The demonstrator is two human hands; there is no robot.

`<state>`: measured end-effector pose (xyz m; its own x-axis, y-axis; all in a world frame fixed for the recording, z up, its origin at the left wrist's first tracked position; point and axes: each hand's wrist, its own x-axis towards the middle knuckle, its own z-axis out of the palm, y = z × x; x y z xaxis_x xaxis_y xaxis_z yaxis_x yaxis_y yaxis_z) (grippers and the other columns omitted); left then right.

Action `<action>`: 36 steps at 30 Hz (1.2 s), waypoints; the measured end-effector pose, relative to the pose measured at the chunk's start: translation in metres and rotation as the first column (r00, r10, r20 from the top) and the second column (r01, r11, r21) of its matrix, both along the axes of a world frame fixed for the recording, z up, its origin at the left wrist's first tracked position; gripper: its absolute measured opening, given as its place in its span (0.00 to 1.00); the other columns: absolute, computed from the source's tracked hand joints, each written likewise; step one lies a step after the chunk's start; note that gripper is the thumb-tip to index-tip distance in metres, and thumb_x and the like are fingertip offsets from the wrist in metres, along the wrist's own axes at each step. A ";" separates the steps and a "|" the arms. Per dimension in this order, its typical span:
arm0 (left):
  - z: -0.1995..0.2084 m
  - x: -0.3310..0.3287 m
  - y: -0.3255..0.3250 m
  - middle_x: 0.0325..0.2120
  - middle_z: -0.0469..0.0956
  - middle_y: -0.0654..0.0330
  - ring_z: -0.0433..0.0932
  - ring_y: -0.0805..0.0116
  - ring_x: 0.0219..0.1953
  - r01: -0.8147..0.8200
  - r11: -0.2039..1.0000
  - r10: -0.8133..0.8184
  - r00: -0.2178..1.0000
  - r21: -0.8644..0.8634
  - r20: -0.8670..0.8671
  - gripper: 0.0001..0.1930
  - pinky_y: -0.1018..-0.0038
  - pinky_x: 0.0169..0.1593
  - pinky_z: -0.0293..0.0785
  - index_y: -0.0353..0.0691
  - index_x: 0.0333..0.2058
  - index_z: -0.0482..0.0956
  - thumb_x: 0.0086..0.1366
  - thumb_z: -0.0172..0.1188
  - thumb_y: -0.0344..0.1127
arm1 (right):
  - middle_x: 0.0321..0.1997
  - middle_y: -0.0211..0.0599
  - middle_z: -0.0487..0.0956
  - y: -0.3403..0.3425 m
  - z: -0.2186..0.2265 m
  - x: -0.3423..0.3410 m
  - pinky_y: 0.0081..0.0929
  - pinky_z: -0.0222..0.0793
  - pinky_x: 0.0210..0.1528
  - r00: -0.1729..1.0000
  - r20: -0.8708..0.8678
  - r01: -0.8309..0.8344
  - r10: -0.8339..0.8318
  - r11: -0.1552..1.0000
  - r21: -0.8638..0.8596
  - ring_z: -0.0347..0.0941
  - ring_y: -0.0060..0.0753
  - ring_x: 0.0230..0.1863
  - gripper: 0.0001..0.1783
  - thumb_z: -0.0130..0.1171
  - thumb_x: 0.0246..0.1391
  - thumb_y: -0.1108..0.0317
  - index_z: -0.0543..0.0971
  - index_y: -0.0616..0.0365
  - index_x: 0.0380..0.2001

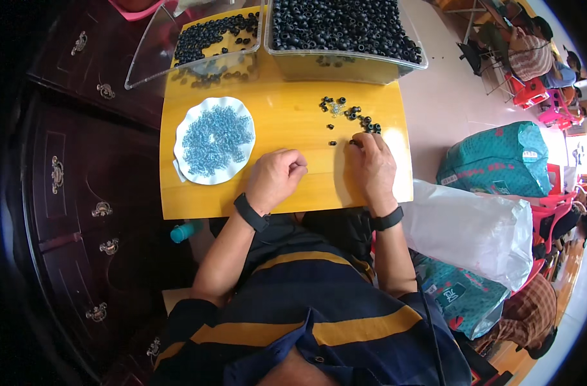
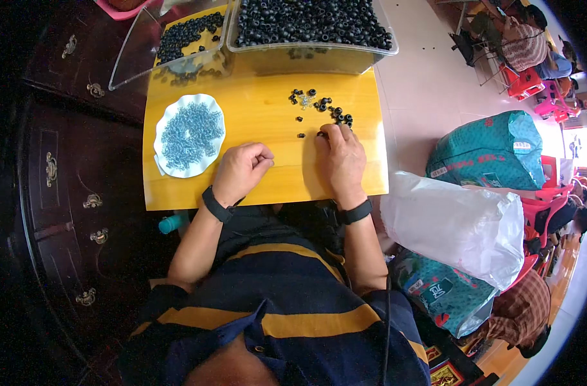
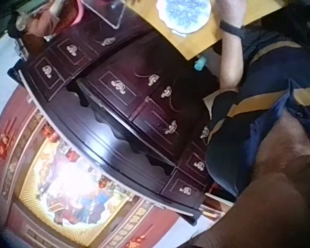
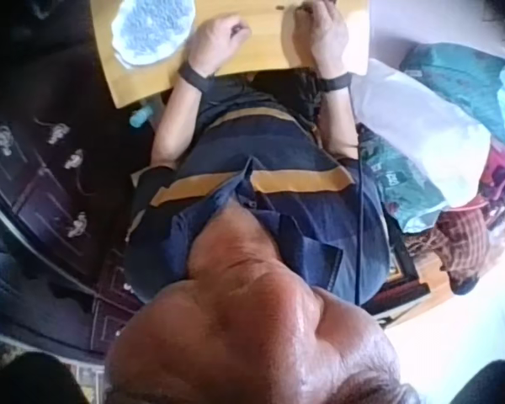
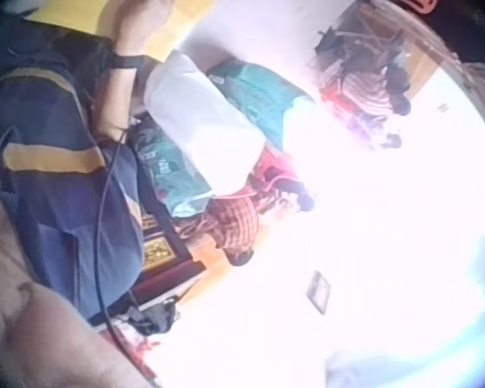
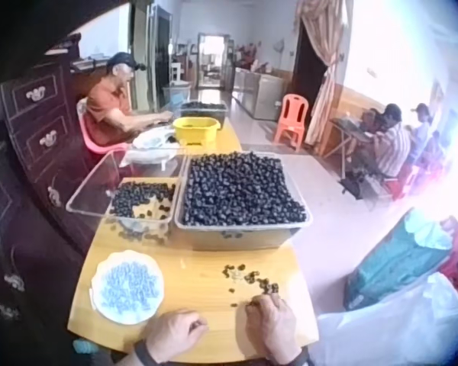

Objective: The person is manually sorting through small black and blue parts on a yellow table, moving them into different containers.

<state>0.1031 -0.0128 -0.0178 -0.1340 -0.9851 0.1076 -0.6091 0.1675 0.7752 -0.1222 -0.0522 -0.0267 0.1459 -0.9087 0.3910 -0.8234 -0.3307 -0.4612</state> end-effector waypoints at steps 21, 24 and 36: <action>0.028 -0.029 0.003 0.30 0.82 0.68 0.76 0.85 0.30 0.053 0.989 0.032 0.832 0.137 -0.553 0.05 0.85 0.35 0.74 0.34 0.39 0.83 0.64 0.65 0.23 | 0.41 0.26 0.80 0.039 -0.008 0.012 0.16 0.70 0.46 0.157 0.958 -0.625 -0.238 0.728 0.283 0.74 0.16 0.41 0.11 0.62 0.62 0.74 0.77 0.60 0.48; 0.029 -0.034 0.003 0.29 0.82 0.68 0.77 0.84 0.30 0.065 0.991 0.005 0.850 0.114 -0.526 0.05 0.84 0.35 0.74 0.34 0.38 0.83 0.63 0.66 0.23 | 0.41 0.25 0.79 0.039 -0.011 0.010 0.15 0.70 0.46 0.116 0.964 -0.641 -0.240 0.723 0.257 0.73 0.15 0.40 0.11 0.63 0.62 0.75 0.78 0.60 0.48; 0.028 -0.040 0.000 0.27 0.82 0.66 0.77 0.83 0.29 0.115 0.988 -0.067 0.921 0.104 -0.383 0.04 0.83 0.34 0.73 0.35 0.34 0.82 0.61 0.68 0.23 | 0.38 0.24 0.80 0.041 -0.018 -0.004 0.15 0.70 0.44 0.106 0.958 -0.671 -0.268 0.691 0.267 0.73 0.13 0.38 0.10 0.64 0.61 0.73 0.80 0.60 0.45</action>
<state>0.0628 -0.0126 0.0099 -0.1965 -0.9793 0.0480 -0.2541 0.0981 0.9622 -0.1266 -0.0115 -0.0445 0.3388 -0.9296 -0.1449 0.4731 0.3015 -0.8278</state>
